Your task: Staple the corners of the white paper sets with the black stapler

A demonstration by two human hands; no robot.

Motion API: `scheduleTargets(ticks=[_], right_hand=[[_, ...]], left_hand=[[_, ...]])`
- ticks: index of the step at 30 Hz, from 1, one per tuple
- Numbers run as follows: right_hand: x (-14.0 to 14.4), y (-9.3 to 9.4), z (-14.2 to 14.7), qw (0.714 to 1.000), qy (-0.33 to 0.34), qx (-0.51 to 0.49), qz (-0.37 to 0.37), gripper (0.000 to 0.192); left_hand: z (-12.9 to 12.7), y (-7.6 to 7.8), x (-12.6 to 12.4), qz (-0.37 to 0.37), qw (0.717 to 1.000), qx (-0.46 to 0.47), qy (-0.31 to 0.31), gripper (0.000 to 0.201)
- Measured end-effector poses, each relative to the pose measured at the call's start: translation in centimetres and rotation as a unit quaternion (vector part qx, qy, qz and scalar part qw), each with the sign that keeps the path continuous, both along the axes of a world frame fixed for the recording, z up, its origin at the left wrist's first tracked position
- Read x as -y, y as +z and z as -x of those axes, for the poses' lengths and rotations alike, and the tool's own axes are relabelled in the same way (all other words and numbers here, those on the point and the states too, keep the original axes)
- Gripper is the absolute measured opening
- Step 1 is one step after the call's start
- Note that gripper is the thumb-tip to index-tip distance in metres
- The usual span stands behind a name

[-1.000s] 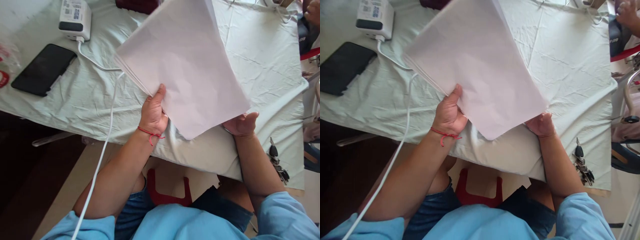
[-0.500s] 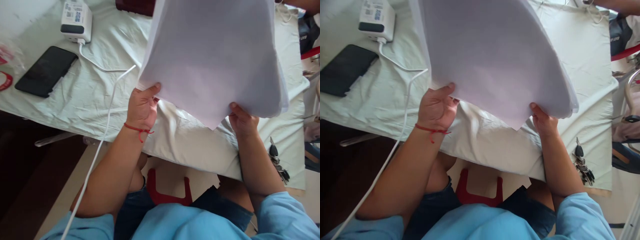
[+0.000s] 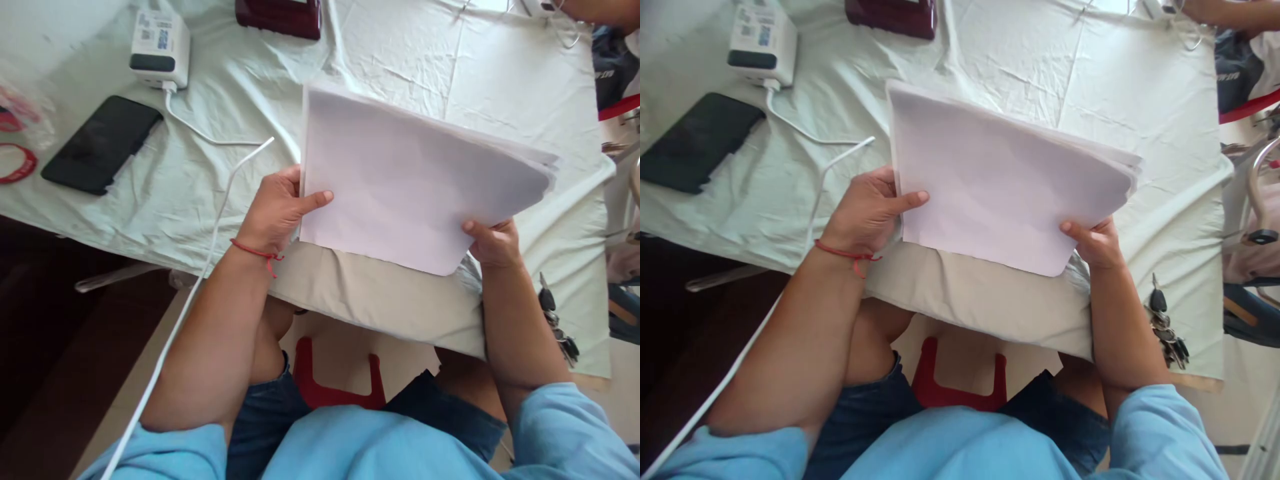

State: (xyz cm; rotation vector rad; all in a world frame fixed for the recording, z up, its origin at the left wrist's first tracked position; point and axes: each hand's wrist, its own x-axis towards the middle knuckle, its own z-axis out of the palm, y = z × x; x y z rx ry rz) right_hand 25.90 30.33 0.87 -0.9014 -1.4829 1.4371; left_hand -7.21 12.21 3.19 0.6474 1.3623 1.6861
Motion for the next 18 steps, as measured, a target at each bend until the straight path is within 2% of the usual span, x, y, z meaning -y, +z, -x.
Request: scheduleTargets(ticks=[3,5,7,8,10,13,16,18], right_hand=[[0.3,-0.2,0.4,1.000,-0.005,0.013,0.004,0.051],[0.4,0.0,0.6,0.999,-0.033,-0.013,-0.026,0.042],[0.3,0.5,0.5,0.996,-0.057,-0.041,-0.062,0.033],[0.3,0.8,0.3,0.995,-0.052,-0.041,-0.077,0.031],[0.5,1.9,0.0,0.995,0.002,-0.005,-0.096,0.036],[1.4,3.8,-0.3,0.983,0.127,0.096,-0.093,0.064],[1.9,4.4,-0.3,0.982,0.134,0.115,-0.069,0.059],[1.7,3.6,-0.1,0.991,0.093,0.087,-0.040,0.056]], left_hand=[[-0.9,0.7,-0.1,0.009,0.999,0.031,0.020,0.038],[-1.4,1.6,0.0,-0.026,0.999,0.023,0.035,0.029],[-1.5,2.4,0.1,-0.063,0.998,-0.003,0.019,0.020],[-1.5,2.7,0.2,-0.070,0.997,-0.012,0.008,0.020],[-1.0,2.8,0.3,-0.047,0.998,-0.022,-0.018,0.023],[-0.3,2.5,0.5,0.018,0.996,-0.037,-0.080,0.013],[-0.1,2.5,0.8,0.010,0.991,-0.051,-0.125,0.014],[-0.2,2.8,0.9,0.002,0.991,-0.044,-0.126,0.020]])
